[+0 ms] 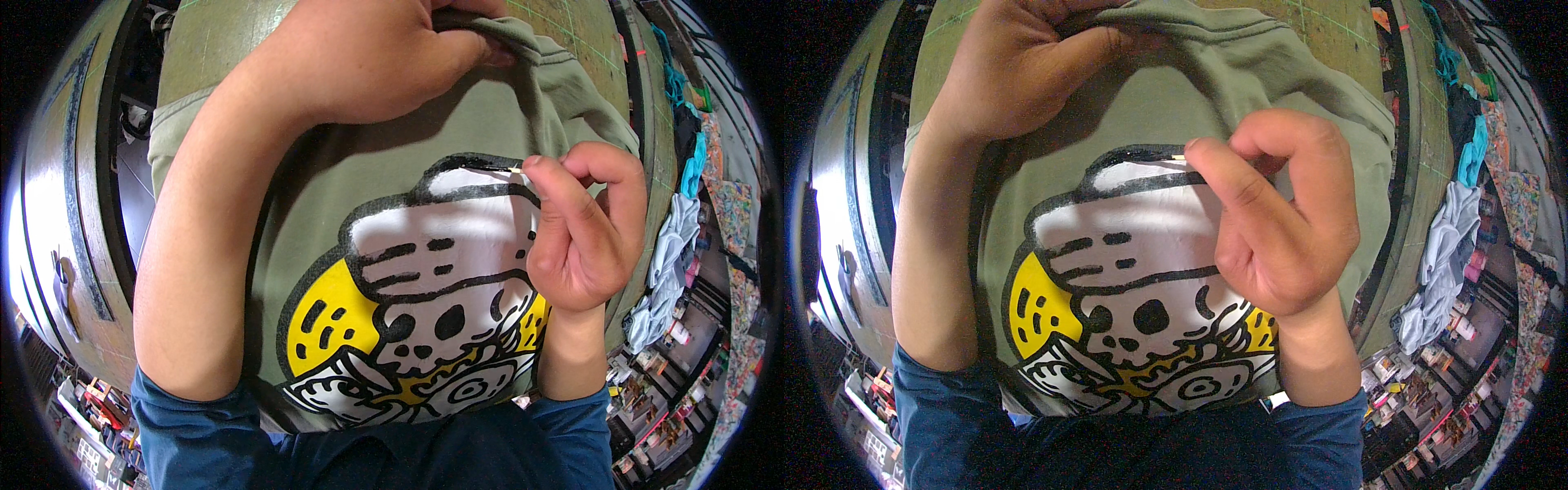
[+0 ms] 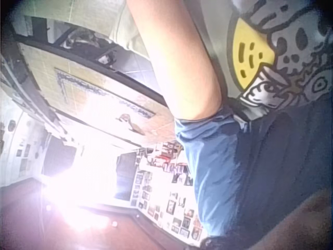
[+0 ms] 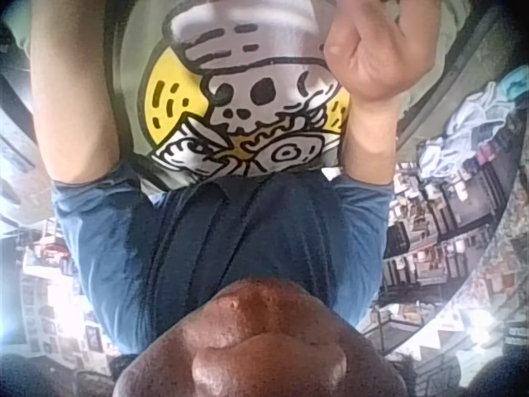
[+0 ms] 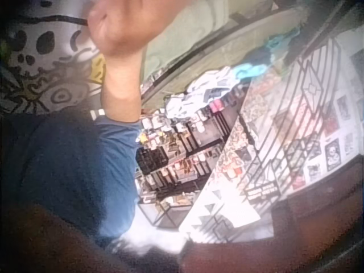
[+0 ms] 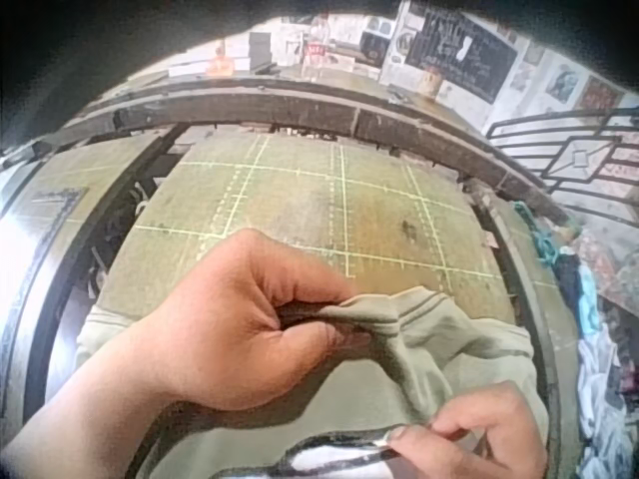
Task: The person paints a skull and crossbones design on a green t-shirt using a small brush. They hold the fabric taut with one hand while applying white paint to the upper portion of the design with the other hand.
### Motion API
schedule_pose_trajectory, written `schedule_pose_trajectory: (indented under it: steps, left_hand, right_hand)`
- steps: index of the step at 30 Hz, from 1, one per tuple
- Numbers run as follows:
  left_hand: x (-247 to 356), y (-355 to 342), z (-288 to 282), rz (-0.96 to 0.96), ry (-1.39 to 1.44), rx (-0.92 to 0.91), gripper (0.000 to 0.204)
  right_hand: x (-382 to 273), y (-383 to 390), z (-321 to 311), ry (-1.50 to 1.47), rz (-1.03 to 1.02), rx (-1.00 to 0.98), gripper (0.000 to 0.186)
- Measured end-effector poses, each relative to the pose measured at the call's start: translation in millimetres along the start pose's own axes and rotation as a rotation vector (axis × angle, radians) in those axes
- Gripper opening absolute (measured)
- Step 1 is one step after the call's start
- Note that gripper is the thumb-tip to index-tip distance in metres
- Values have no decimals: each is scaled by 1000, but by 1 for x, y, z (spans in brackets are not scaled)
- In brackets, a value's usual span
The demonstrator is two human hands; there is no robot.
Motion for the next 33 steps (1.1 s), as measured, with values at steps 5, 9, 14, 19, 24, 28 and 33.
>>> schedule_pose_trajectory:
  steps: [5, 9, 14, 19, 24, 28, 33]
  left_hand:
    - [-2, -1, -1, -33, -35, -10, 22]
    - [-2, -2, -1, -9, 10, -50, 21]
    - [-2, -1, 2, 3, -108, 5, 21]
    - [-1, 1, -1, 1, -3, -8, 22]
    - [-1, 2, -1, 14, 32, 0, 24]
    - [-8, -2, 2, -50, -7, -23, 24]
    - [-7, -3, 1, -28, 24, -26, 24]
  right_hand:
    - [2, 0, -1, 5, 20, 7, 35]
    - [2, 0, -2, 28, 7, 3, 35]
    - [4, 0, -4, 14, 24, 8, 36]
    - [2, 0, -4, 23, 31, -9, 38]
    - [2, 0, -2, 12, 18, -1, 38]
    - [1, 0, -1, 13, 13, -4, 36]
    - [2, 1, -3, 39, 9, 2, 35]
Point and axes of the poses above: each hand's wrist, its own y-axis away from the middle knuckle, its own z-axis out of the palm, x = y × z, the point moved 6 cm from there along -y, towards the middle knuckle, and after that the axes turned 3 degrees about -y, right-handed, at the moved point
